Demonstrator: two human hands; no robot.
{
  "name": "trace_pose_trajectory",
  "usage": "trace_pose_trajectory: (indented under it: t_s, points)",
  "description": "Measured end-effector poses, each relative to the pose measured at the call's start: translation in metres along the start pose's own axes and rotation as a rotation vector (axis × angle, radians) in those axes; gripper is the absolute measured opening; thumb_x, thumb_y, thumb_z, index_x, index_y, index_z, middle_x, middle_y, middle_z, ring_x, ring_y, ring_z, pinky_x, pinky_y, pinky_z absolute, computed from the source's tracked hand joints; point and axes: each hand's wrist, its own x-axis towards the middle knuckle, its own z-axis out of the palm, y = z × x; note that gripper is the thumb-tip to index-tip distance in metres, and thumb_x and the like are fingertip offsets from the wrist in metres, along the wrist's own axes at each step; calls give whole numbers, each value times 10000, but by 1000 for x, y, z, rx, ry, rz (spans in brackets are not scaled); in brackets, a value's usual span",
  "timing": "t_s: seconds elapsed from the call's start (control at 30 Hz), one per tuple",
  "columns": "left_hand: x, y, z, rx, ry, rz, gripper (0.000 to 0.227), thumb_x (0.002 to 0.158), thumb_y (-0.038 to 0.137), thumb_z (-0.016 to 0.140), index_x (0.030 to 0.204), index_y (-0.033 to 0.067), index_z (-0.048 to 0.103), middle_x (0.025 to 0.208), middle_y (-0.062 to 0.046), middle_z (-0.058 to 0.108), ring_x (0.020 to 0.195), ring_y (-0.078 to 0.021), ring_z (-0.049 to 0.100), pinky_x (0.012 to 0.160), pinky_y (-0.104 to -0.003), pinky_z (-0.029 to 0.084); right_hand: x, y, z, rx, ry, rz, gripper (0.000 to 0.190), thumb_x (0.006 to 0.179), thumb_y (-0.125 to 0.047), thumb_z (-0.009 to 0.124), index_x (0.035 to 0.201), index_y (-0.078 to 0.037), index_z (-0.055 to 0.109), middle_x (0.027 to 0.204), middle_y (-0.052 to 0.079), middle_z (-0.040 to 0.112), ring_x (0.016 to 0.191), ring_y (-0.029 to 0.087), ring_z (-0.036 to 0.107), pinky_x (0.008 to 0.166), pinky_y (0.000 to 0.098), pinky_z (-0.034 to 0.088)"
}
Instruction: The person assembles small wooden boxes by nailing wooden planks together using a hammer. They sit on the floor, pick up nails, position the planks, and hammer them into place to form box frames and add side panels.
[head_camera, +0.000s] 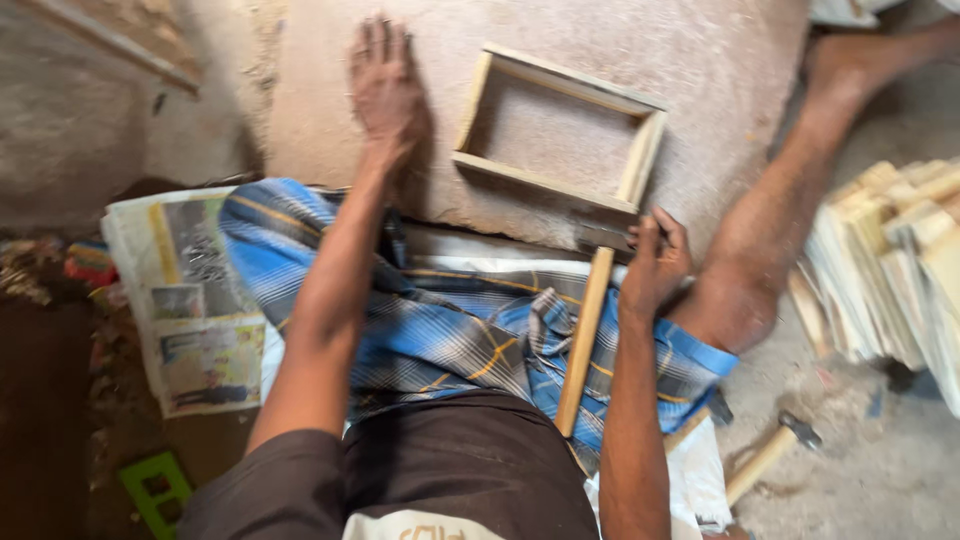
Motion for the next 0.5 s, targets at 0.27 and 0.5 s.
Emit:
trace_pose_trajectory:
  t_s: [0.27,0.5]
  points:
    - [22,-7,-11,101,61,482,519,1039,150,513,1530,-15,470,1611,-202,437,1504,-375,368,1262,-471,241,-11,-12,-12,33,24,-36,199,1061,-42,617,1229,52,666,1002,93,671,831,109,626,730,241,535]
    - [-10,-16,-19,134,-71,459,562,1051,273,530,1491,-70,465,1586,-247,432,1511,-375,357,1275,-447,234,-41,-15,-51,-8,118,-69,161,1047,-31,618,1177,28,692,1075,81,688,861,129,683,739,252,579]
